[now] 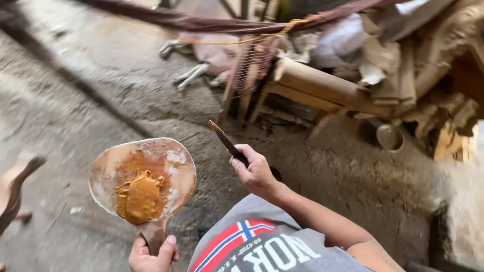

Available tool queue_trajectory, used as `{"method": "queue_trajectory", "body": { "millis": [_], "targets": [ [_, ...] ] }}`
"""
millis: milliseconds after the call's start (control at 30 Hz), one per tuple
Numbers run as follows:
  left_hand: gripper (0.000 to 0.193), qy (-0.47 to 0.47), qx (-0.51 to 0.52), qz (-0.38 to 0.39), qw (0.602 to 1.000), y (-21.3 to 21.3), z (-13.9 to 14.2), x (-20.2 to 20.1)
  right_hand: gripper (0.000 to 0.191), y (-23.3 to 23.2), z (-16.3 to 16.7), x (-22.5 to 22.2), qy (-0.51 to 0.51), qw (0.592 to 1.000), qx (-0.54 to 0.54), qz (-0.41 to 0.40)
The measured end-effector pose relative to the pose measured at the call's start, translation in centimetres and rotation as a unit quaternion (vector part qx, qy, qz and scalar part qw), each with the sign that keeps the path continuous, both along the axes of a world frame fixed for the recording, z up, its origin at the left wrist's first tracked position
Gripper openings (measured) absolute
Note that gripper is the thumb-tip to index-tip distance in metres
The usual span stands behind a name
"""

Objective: The person presses wood filler into a board surface, then opens bottles and a can and pours liquid into a container to prepare a finish. They then use a brush to apply a light-colored stain or varnish along the edges and surface of wooden furniture boards, dipping the brush repeatedly from a can held in the other hand.

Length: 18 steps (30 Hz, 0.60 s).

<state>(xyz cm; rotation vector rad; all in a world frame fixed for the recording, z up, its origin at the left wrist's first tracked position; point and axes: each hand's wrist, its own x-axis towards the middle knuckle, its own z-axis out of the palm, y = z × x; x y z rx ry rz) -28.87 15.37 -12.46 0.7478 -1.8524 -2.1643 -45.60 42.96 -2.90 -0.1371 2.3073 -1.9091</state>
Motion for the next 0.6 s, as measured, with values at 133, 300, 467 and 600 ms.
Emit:
{"method": "queue_trajectory", "body": {
  "millis": [133, 300, 467, 600],
  "targets": [
    [0.035, -0.019, -0.021, -0.102, 0.994, 6.4, 1.3, -6.0, 0.02, 9.4, -1.1, -2.4, 0.004, 0.996, -0.059, -0.067],
    [0.036, -0.056, 0.026, -0.189, 0.98, 19.5, 3.4, -16.5, 0.018, 22.7, -4.7, -6.9, -0.004, 0.976, -0.164, -0.141],
    [0.027, -0.068, 0.193, -0.295, 0.933, 35.4, 7.4, -24.6, 0.018, 35.8, -6.3, -6.9, 0.059, 0.934, -0.241, -0.257],
    [0.021, -0.122, 0.064, -0.472, 0.871, 47.3, 10.3, -29.9, 0.018, 47.9, -7.7, -6.7, 0.042, 0.864, -0.24, -0.442]
  ]
}}
